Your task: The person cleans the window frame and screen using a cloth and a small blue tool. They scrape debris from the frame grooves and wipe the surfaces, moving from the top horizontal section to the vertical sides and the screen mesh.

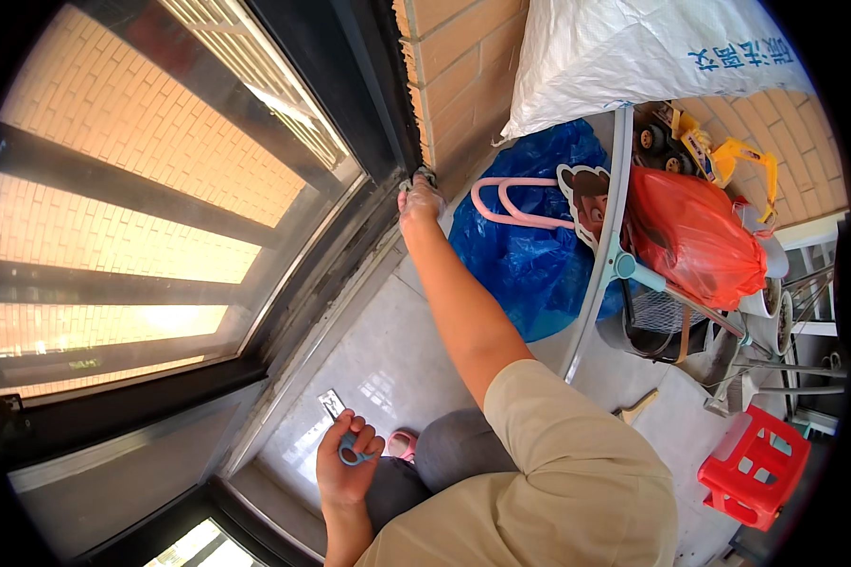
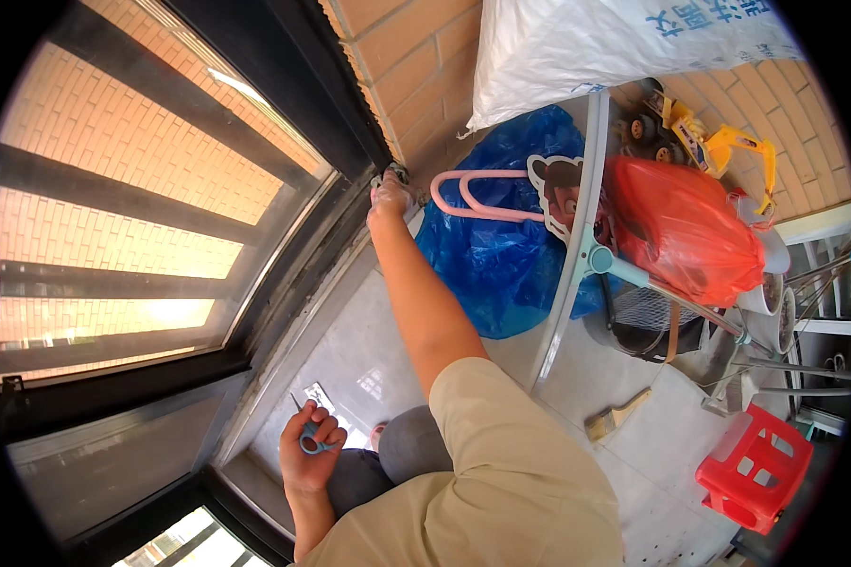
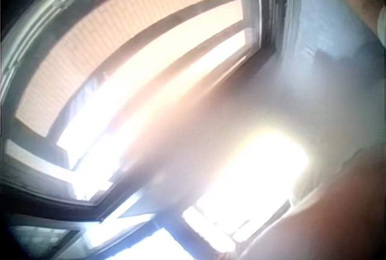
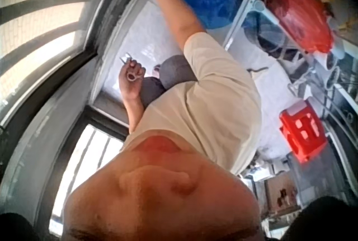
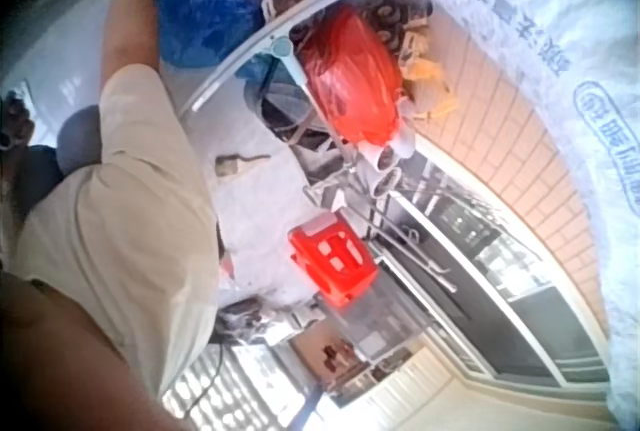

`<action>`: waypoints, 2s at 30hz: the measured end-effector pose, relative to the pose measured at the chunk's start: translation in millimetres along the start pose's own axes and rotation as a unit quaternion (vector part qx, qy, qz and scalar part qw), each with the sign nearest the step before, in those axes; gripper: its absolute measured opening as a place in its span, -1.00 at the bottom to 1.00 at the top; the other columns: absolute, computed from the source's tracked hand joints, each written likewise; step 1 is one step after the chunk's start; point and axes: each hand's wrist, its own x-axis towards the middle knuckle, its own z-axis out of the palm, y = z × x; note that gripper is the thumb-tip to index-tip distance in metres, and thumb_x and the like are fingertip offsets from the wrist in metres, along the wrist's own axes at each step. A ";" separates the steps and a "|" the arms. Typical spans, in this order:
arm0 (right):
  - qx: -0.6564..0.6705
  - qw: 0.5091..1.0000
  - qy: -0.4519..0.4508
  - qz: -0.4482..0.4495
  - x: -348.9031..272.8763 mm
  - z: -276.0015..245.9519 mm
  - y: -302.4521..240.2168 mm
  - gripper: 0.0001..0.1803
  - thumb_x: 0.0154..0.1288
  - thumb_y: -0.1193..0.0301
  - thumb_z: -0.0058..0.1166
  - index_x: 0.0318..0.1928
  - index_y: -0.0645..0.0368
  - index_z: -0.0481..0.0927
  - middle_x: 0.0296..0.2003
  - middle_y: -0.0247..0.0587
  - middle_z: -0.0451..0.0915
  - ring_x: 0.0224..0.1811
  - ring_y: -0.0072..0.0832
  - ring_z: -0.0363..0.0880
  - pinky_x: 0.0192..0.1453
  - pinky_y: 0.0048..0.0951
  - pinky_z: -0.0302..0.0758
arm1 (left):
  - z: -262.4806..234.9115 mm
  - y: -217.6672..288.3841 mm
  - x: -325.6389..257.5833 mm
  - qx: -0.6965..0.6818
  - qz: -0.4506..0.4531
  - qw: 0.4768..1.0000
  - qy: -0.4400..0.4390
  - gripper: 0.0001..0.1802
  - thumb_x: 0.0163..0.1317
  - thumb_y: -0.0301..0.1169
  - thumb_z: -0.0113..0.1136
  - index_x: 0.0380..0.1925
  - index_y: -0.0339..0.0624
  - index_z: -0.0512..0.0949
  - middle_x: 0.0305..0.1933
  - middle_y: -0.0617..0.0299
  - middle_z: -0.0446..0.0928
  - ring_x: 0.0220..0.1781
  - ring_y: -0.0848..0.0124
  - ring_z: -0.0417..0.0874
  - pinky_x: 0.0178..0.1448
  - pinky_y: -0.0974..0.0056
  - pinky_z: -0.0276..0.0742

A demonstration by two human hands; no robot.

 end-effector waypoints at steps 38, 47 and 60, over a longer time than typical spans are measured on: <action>-0.101 0.993 -0.019 0.056 -7.6 -3.9 -27.3 -0.74 0.12 0.43 0.28 -0.20 0.09 0.50 -0.24 -0.27 0.54 -0.36 -0.37 0.46 -0.53 -0.45 0.36 | -10.8 -1.9 -29.5 -0.036 -0.008 0.998 -0.051 -0.95 0.22 -0.49 0.05 -0.33 -0.18 0.48 -0.48 0.30 0.44 -0.58 0.52 0.24 -0.41 0.37 0.11; -0.094 0.993 -0.009 0.065 8.2 -6.4 -30.4 -0.79 0.18 0.50 0.12 -0.15 0.04 0.51 -0.23 -0.21 0.53 -0.33 -0.25 0.48 -0.45 -0.38 0.45 | -10.8 -3.1 -38.5 -0.047 0.020 0.998 -0.029 -0.93 0.19 -0.50 0.06 -0.32 -0.19 0.48 -0.50 0.32 0.39 -0.59 0.54 0.20 -0.44 0.38 0.08; -0.119 0.992 0.009 0.033 21.5 -9.1 -21.9 -0.82 0.14 0.48 0.22 -0.24 0.10 0.53 -0.35 -0.26 0.56 -0.37 -0.38 0.50 -0.48 -0.39 0.45 | -11.1 -5.8 -36.2 -0.024 -0.001 0.998 -0.050 -0.95 0.23 -0.48 0.04 -0.33 -0.17 0.49 -0.49 0.30 0.43 -0.58 0.52 0.24 -0.42 0.38 0.13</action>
